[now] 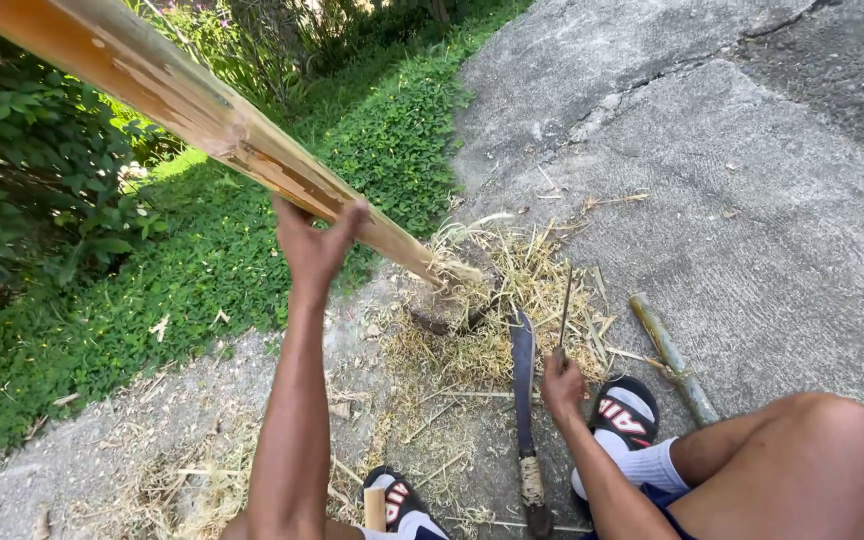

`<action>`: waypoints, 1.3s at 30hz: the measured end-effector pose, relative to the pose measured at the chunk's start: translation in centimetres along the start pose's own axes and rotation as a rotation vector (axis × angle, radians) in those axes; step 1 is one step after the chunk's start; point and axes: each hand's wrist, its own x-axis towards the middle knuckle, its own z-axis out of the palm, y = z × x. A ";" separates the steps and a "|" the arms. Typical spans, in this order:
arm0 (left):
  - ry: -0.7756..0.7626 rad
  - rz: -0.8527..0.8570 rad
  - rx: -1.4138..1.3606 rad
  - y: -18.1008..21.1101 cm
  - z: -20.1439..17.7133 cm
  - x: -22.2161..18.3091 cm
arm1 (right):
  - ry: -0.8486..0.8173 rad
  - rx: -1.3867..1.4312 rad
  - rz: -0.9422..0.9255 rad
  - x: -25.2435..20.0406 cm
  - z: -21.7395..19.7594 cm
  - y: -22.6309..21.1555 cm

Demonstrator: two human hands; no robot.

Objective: Scraping the outer bark and cleaning a bamboo pole using a saw and a machete.

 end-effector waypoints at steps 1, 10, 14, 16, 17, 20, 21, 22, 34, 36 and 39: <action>-0.003 0.004 0.003 0.9 -1.3 1.6 | -0.001 0.005 0.003 -1.7 -0.8 -2.5; 0.381 -0.015 -0.409 6.2 -5.5 3.2 | -0.270 0.352 -0.433 -9.3 -3.6 -14.1; 0.508 0.279 -0.326 4.3 -6.0 -0.1 | -0.410 0.241 -0.571 -12.5 -2.4 -16.4; 0.502 0.348 -0.231 4.2 -6.5 -1.9 | -0.454 0.151 -0.583 -14.6 -2.1 -19.2; 0.529 0.257 -0.297 5.2 -6.5 -2.7 | -0.503 0.110 -0.652 -15.6 -2.1 -20.7; 0.563 0.263 -0.413 7.5 -6.8 -4.6 | -0.560 0.061 -0.772 -18.2 -2.1 -23.2; 0.578 0.357 -0.467 8.1 -6.7 -5.1 | -0.566 0.047 -0.825 -18.9 -2.2 -23.8; 0.575 0.350 -0.466 6.9 -7.2 -6.1 | -0.567 0.044 -0.818 -18.6 -1.9 -23.2; 0.574 0.296 -0.594 8.3 -8.1 -10.6 | -0.684 -0.064 -0.693 -17.4 -1.2 -20.7; 0.728 0.147 -0.700 8.1 -8.2 -11.3 | -0.609 -0.003 -0.845 -18.6 -2.4 -22.1; 0.563 0.330 -0.609 6.2 -8.7 -12.2 | -0.693 -0.065 -0.673 -18.5 -1.2 -21.2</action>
